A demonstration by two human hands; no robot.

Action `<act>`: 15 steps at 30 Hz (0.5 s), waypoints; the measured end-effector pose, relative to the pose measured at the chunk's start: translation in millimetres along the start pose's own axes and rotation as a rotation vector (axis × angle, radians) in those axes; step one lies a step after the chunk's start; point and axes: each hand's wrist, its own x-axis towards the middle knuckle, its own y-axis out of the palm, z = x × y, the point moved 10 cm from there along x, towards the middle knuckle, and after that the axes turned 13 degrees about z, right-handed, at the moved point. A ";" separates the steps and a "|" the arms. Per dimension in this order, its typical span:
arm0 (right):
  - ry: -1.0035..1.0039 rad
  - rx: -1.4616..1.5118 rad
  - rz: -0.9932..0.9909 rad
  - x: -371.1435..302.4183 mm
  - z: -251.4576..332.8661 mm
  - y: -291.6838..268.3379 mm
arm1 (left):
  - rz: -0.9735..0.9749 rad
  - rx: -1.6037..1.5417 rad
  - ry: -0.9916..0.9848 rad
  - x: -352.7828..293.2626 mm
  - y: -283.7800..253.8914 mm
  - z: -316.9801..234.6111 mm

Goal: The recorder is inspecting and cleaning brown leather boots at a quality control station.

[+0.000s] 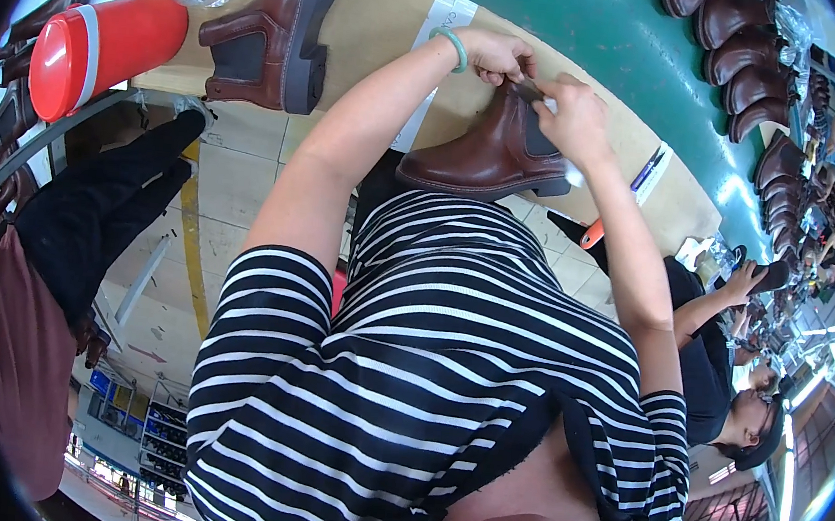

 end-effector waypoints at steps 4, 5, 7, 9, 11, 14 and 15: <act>-0.097 0.086 -0.160 -4.5 -1.4 11.6 | -0.022 0.115 -0.052 -3.5 0.8 -7.8; -0.042 0.062 -0.052 -5.3 -13.0 20.0 | -0.007 0.060 -0.025 -3.9 3.4 -6.4; -0.032 0.002 0.058 -9.1 -23.6 20.6 | 0.008 0.005 0.002 -5.0 4.3 -5.5; -0.028 0.021 0.041 -7.4 -18.8 14.9 | -0.006 -0.044 -0.005 -6.8 2.2 -2.6; -0.042 0.038 -0.026 5.6 -1.5 19.5 | -0.007 0.030 -0.016 -3.2 0.3 -8.4; -0.129 0.083 -0.143 -2.4 8.9 11.9 | -0.024 0.067 -0.059 -5.8 -1.0 -7.3; -0.055 0.033 -0.024 -2.5 -1.6 16.2 | -0.006 0.023 -0.028 -3.6 -2.3 -4.4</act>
